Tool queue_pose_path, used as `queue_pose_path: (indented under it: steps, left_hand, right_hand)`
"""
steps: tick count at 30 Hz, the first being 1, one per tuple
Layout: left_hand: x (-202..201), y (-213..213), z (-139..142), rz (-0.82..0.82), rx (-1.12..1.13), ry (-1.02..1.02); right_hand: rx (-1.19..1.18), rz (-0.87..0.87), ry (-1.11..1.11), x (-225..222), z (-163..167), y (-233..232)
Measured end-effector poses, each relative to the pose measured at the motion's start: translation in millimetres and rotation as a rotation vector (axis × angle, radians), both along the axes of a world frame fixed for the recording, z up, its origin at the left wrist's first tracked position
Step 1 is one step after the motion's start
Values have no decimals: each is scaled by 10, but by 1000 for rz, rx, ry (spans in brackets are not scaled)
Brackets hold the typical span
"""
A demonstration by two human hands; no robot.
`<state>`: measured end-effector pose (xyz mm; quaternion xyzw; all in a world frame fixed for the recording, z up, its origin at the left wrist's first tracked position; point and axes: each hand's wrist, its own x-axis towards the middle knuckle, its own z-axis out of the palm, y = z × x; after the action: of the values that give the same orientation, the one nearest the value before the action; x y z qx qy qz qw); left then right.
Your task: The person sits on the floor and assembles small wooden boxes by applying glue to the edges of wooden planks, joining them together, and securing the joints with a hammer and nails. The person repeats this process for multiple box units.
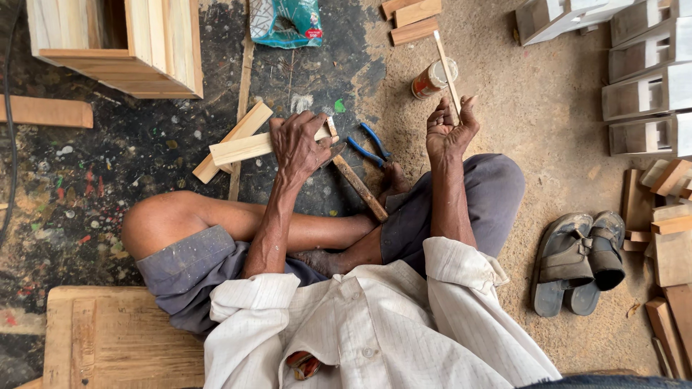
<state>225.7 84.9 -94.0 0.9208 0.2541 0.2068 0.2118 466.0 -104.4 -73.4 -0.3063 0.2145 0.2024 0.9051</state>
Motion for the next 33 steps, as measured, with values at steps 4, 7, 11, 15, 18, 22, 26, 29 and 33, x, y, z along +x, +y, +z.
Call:
queue_pose_path:
  steps: [4,7,11,15,18,22,26,29,33]
  left_hand:
    - [9,-1,7,5,4,10]
    - [7,4,14,0,-14,17]
    - [-2,23,31,-6,-15,3]
    - [-10,16,69,-10,-31,24]
    - [-33,-12,155,-34,-45,9]
    - [-79,-12,345,-57,-67,3]
    - [-118,18,437,-72,-47,27]
    - [-123,48,396,-61,-71,26]
    - [-126,70,357,-68,-45,-34]
  right_hand:
    - [29,-29,52,14,-66,-64]
    - [-47,-71,101,-107,-132,-165]
    - [-273,19,8,-540,-312,-291]
    - [-1038,564,-671,-971,-336,-21]
    - [-1144,880,-1097,-1131,-187,288]
    - [-810,979,-1414,-1182,-2,594]
    - [-674,910,-1380,-1223,-111,717]
    - [-696,1079,-1016,-1184,-278,712]
    - [-806,957,-1292,-1158,-317,665]
